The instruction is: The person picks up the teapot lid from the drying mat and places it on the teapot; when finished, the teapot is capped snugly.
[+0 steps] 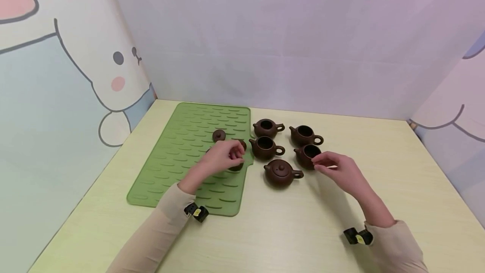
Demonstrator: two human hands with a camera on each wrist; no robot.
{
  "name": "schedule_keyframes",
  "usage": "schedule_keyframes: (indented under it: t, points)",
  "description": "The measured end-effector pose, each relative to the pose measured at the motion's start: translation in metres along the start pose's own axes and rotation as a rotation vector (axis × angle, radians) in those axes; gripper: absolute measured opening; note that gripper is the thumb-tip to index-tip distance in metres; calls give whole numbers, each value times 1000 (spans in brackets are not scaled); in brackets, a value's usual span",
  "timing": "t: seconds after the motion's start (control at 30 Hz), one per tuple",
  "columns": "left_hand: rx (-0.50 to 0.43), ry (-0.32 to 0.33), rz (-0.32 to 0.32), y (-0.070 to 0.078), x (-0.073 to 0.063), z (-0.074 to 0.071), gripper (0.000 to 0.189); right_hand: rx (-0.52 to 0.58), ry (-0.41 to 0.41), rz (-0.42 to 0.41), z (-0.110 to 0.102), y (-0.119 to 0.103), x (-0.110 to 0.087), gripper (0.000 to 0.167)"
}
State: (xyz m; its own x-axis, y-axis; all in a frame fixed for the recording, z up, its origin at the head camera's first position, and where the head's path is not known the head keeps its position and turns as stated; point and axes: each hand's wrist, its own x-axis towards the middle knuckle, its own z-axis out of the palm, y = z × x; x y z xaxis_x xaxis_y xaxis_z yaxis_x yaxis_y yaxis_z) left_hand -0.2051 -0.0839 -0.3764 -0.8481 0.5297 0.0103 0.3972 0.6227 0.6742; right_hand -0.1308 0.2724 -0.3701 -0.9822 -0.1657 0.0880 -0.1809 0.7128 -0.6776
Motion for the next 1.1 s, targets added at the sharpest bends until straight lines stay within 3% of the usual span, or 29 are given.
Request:
schedule_keyframes:
  t: [0.4, 1.1]
  points:
    - [3, 22, -57, -10, -5, -2, 12, -20, 37, 20, -6, 3, 1, 20]
    - [32, 24, -45, -19, -10, -2, 14, -23, 140, 44, -12, 12, 3, 20]
